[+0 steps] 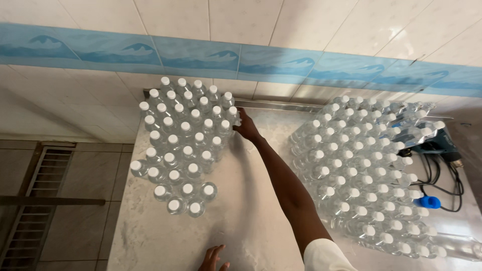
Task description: The person repeatedly picks up clear plastic bottles from a metal table, screws white caps onto them, and places them back into a large group. The task involves handling the bottles and caps by hand in a repetitive sequence.
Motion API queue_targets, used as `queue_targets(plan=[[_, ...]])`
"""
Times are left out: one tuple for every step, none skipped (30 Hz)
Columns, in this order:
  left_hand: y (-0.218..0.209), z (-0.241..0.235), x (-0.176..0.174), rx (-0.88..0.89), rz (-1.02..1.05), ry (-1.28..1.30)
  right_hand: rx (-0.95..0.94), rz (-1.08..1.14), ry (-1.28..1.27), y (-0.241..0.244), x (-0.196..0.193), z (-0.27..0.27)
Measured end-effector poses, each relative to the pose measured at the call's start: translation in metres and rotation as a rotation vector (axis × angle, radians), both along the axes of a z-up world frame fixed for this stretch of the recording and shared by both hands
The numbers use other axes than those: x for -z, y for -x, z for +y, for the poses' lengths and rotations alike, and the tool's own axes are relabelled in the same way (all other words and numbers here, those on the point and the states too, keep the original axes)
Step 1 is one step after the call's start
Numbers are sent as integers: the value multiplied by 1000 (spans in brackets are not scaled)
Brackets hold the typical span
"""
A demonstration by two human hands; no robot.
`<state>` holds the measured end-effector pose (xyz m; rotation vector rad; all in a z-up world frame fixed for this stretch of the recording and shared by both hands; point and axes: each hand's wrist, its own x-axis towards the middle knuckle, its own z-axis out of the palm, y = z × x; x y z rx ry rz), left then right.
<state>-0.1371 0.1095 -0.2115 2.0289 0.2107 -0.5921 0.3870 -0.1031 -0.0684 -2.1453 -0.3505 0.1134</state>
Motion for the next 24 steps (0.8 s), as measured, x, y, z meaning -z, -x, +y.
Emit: queue_targets(plan=[[2, 4, -2, 7, -17, 28, 78, 27, -71, 8, 2, 2], [2, 4, -3, 16, -37, 63, 158, 50, -136, 14, 2, -1], [-3, 6, -19, 18, -40, 66, 160, 47, -133, 30, -4, -1], [-11, 7, -34, 7, 76, 116, 276, 47, -102, 45, -11, -5], [-18, 8, -50, -3, 193, 164, 393, 46, -72, 60, -18, -8], [-26, 7, -49, 8, 185, 168, 403, 36, -68, 81, -22, -14], [-35, 5, -48, 31, 56, 221, 462, 41, -104, 101, -25, -19], [-43, 2, -48, 49, -69, 276, 520, 48, -138, 121, -29, -25], [-61, -4, -72, 58, -73, 282, 528, 40, -133, 147, -45, -33], [-76, -10, -95, 32, -249, 274, 498, 109, -136, 174, -60, -39], [-91, -16, -117, 4, -425, 265, 468, 178, -138, 202, -74, -44], [-107, -22, -145, 8, -418, 271, 475, 182, -133, 227, -102, -41], [-124, -28, -172, 9, -496, 217, 423, 281, -147, 251, -129, -38], [-141, -35, -198, 20, -577, 165, 379, 374, -166, 277, -156, -36], [-152, -42, -220, 33, -574, 174, 395, 373, -164, 295, -166, -33], [-165, -49, -242, 45, -449, 204, 377, 407, -188, 309, -176, -30], [-178, -57, -265, 57, -324, 232, 359, 441, -212, 324, -187, -26], [-180, -61, -270, 69, -329, 236, 370, 434, -213, 333, -197, -22], [-181, -64, -275, 55, -289, 236, 363, 427, -207, 341, -206, -18], [-181, -66, -280, 44, -246, 235, 358, 423, -203, 352, -216, -13], [-180, -63, -291, 59, -248, 237, 372, 418, -206, 357, -212, -16], [-178, -59, -301, 48, -214, 328, 361, 413, -221, 363, -207, -18], [-176, -54, -311, 37, -178, 417, 350, 409, -237, 369, -202, -19], [-175, -48, -311, 47, -177, 416, 359, 407, -242, 373, -213, -24]])
